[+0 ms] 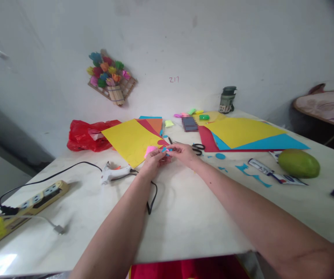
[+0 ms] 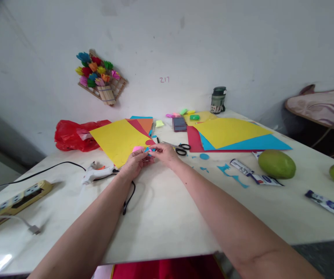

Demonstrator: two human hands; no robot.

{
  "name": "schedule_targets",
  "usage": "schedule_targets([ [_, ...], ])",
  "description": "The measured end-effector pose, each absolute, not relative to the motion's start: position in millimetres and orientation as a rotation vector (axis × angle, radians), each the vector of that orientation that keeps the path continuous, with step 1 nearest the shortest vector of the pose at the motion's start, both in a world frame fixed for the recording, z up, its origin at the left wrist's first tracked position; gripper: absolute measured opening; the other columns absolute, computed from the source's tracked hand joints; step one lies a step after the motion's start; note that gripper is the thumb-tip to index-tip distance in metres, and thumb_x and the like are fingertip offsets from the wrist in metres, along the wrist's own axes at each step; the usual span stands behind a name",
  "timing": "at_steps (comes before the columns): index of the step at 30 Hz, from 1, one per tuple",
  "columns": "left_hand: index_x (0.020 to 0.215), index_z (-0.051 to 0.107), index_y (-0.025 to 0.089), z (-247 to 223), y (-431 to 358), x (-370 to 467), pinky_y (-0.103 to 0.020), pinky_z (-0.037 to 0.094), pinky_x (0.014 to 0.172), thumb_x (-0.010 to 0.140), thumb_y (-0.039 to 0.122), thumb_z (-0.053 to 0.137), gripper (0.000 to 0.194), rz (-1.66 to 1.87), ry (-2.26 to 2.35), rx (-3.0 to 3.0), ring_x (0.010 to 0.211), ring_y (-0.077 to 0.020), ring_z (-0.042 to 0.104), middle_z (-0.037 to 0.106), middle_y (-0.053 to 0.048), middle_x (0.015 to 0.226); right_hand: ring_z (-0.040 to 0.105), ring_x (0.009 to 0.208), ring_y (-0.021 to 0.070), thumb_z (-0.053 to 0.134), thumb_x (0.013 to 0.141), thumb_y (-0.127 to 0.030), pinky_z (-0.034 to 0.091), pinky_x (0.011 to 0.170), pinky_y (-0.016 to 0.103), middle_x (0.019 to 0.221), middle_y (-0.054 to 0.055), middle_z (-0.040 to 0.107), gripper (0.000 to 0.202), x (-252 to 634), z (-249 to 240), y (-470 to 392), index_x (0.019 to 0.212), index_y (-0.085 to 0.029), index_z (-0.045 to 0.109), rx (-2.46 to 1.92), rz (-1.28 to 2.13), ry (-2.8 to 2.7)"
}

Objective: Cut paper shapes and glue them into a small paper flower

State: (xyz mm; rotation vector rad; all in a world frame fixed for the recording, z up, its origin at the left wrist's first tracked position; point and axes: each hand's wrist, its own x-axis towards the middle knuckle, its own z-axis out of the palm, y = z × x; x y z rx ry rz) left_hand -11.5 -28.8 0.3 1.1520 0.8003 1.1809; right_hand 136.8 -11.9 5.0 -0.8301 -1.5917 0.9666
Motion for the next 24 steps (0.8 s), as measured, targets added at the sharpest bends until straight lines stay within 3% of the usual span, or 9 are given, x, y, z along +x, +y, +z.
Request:
schedule_targets([
  [9,0.078,0.063,0.010,6.0,-30.7,-8.8,-0.032,0.049,0.068,0.069,0.034,0.060,0.026,1.146,0.794,1.105,0.063,-0.0153,0.060,0.064,-0.007,0.070,0.058,0.060,0.0116,0.064,0.062,-0.024,0.046,0.062,0.025,0.068,0.001,0.065,0.013,136.8,6.6,-12.6,0.073,-0.017,0.068,-0.871,0.946,-1.571],
  [24,0.079,0.063,0.010,1.5,-28.1,-8.5,-0.033,0.048,0.069,0.069,0.031,0.061,0.024,1.142,0.817,1.104,0.065,-0.0182,0.062,0.066,-0.008,0.070,0.058,0.062,0.0136,0.063,0.065,-0.028,0.046,0.060,0.026,0.072,0.004,0.067,0.018,138.3,-3.5,-5.6,0.078,-0.017,0.069,-0.914,0.666,-1.677],
])
